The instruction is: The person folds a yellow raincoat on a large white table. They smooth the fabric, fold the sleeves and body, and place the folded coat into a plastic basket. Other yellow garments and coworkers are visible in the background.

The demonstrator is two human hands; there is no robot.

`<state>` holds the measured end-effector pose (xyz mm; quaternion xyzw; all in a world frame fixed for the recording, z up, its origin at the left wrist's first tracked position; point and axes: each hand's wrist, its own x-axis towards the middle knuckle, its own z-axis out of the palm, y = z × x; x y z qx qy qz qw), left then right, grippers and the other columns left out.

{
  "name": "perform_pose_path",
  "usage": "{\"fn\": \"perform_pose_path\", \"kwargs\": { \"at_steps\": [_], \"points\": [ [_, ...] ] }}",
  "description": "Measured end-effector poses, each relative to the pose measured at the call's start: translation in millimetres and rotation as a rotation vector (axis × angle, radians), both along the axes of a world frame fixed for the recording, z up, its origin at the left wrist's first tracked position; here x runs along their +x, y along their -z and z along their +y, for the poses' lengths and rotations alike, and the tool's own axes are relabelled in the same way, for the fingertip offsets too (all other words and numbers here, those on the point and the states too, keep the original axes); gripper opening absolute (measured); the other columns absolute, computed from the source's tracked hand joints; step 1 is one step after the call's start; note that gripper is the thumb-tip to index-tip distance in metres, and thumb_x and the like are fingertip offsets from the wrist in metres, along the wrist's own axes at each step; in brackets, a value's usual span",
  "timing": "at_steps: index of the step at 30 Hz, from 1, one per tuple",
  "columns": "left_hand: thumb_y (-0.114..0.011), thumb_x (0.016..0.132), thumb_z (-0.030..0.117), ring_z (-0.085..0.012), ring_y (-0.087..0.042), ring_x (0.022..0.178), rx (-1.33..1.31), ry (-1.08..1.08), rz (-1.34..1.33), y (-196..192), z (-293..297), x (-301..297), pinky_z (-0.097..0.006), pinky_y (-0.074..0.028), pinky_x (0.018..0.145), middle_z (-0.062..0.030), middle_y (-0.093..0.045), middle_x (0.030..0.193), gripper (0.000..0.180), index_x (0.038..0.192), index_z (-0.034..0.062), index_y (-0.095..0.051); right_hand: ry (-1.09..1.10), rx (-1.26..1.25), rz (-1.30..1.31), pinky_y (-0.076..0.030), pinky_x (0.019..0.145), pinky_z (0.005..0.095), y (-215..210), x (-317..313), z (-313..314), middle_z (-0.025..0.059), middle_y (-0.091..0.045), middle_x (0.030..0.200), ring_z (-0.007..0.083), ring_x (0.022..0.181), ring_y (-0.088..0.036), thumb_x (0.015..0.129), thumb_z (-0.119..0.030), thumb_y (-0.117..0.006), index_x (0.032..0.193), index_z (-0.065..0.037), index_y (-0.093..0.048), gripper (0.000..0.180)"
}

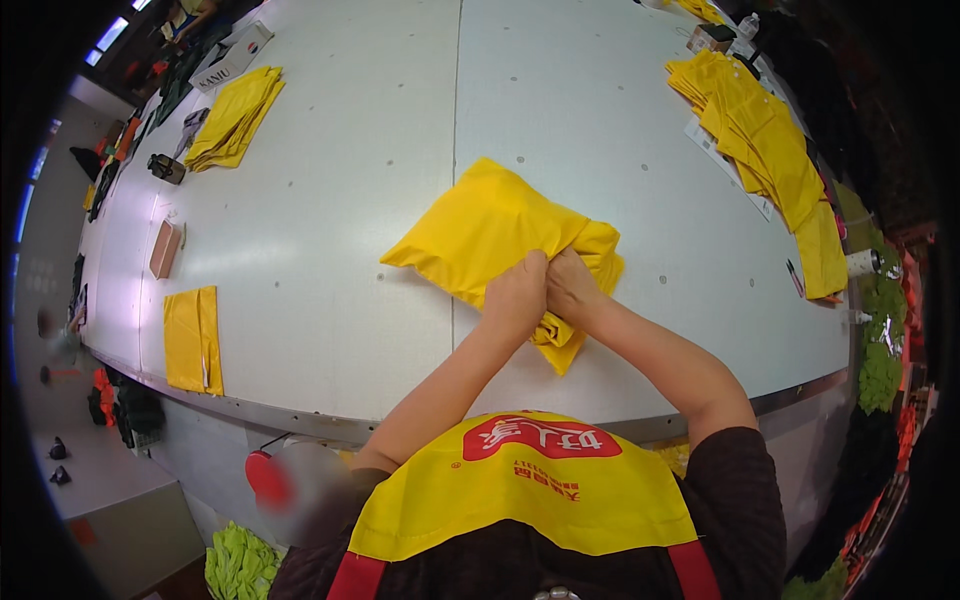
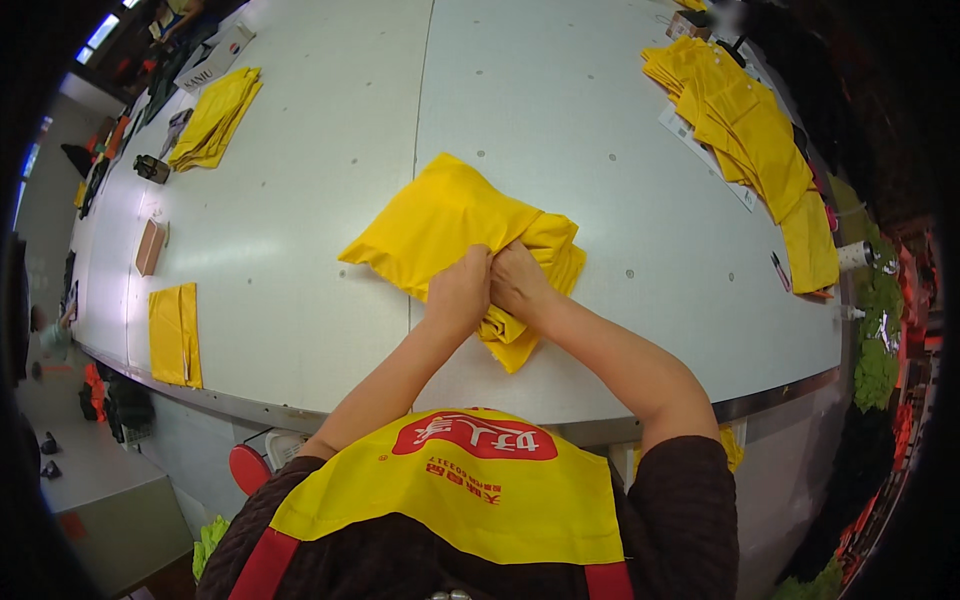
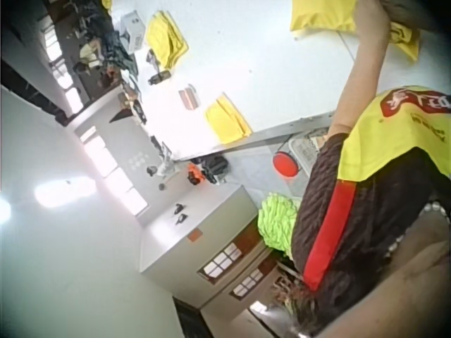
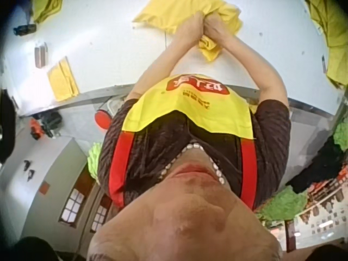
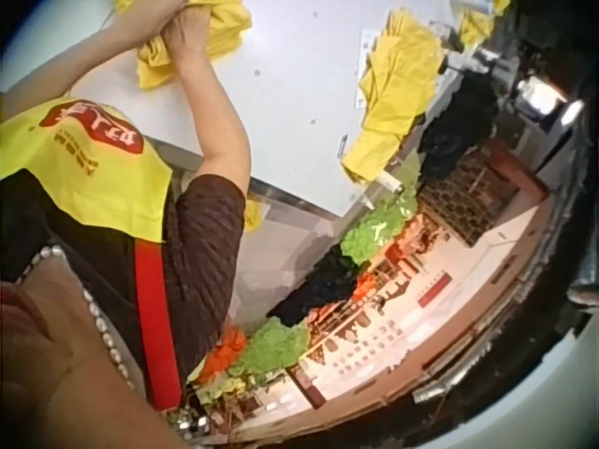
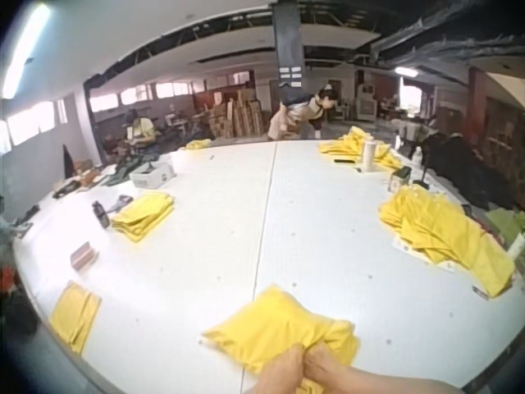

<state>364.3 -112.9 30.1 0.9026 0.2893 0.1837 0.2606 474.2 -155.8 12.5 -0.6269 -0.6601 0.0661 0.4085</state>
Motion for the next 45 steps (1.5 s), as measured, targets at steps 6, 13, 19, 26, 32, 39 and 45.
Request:
{"fn": "perform_pose_path", "kwargs": {
  "at_steps": [6, 13, 19, 26, 32, 39, 45],
  "points": [
    [-0.052, 0.087, 0.015, -0.0377, -0.056, 0.057, -0.190, 0.154, -0.076, 5.7, -21.7, -2.9, -0.043, -0.045, 0.051, -0.0193, -0.056, 0.062, 0.012, 0.087, 0.0033, -0.049, 0.186, -0.019, -0.404, -0.036, 0.091, 0.0364, 51.8, 30.0, 49.1, 0.0105, -0.057, 0.108, 0.0282, 0.108, -0.048, 0.082, -0.024, -0.053, 0.108, -0.009, -0.055, 0.030],
    [-0.057, 0.085, 0.021, -0.0349, -0.058, 0.057, -0.241, 0.145, -0.073, 9.4, -11.9, -14.0, -0.039, -0.046, 0.051, -0.0160, -0.058, 0.065, 0.015, 0.086, 0.0070, -0.051, 0.201, -0.071, -0.243, -0.035, 0.092, 0.0366, 60.9, 12.8, 55.2, 0.0110, -0.056, 0.110, 0.0286, 0.108, -0.047, 0.081, -0.025, -0.053, 0.109, -0.009, -0.055, 0.032],
    [-0.059, 0.084, 0.020, -0.0324, -0.057, 0.054, -0.154, 0.204, -0.125, 3.3, -8.6, -10.4, -0.039, -0.044, 0.048, -0.0140, -0.056, 0.061, 0.017, 0.085, 0.0064, -0.048, 0.206, -0.099, -0.218, -0.035, 0.093, 0.0368, 62.9, 7.8, 62.7, 0.0115, -0.055, 0.111, 0.0289, 0.109, -0.047, 0.081, -0.026, -0.054, 0.111, -0.009, -0.054, 0.034],
    [-0.059, 0.084, 0.018, -0.0304, -0.057, 0.055, -0.101, 0.136, -0.174, -2.5, 7.6, -23.4, -0.037, -0.044, 0.047, -0.0121, -0.057, 0.063, 0.016, 0.088, 0.0060, -0.049, 0.205, -0.157, -0.209, -0.034, 0.094, 0.0370, 64.2, 17.8, 84.6, 0.0120, -0.054, 0.113, 0.0293, 0.110, -0.046, 0.081, -0.027, -0.055, 0.113, -0.009, -0.053, 0.036],
    [-0.060, 0.080, 0.017, -0.0243, -0.058, 0.058, 0.136, 0.093, -0.120, -2.7, 20.8, -38.7, -0.034, -0.044, 0.047, -0.0084, -0.058, 0.065, 0.011, 0.081, 0.0087, -0.053, 0.188, -0.195, -0.145, -0.034, 0.094, 0.0372, 40.8, -24.9, 55.6, 0.0124, -0.054, 0.114, 0.0297, 0.110, -0.046, 0.080, -0.028, -0.055, 0.114, -0.009, -0.053, 0.038],
    [-0.061, 0.078, 0.013, -0.0244, -0.055, 0.052, 0.223, 0.162, -0.212, 25.4, -3.2, -40.4, -0.034, -0.043, 0.045, -0.0080, -0.055, 0.061, 0.010, 0.079, 0.0084, -0.053, 0.113, -0.263, -0.017, -0.033, 0.095, 0.0374, 20.4, -75.5, 20.5, 0.0130, -0.053, 0.116, 0.0301, 0.111, -0.045, 0.080, -0.029, -0.056, 0.116, -0.009, -0.052, 0.041],
    [-0.061, 0.069, 0.007, -0.0258, -0.057, 0.077, 0.267, 0.050, -0.124, 3.9, -11.9, -60.3, -0.034, -0.046, 0.065, -0.0090, -0.056, 0.077, 0.023, 0.090, 0.0062, -0.054, 0.102, -0.420, -0.118, -0.033, 0.096, 0.0376, -15.2, -38.9, 7.5, 0.0134, -0.052, 0.117, 0.0304, 0.112, -0.045, 0.080, -0.029, -0.056, 0.117, -0.009, -0.052, 0.043]
  ]
}}
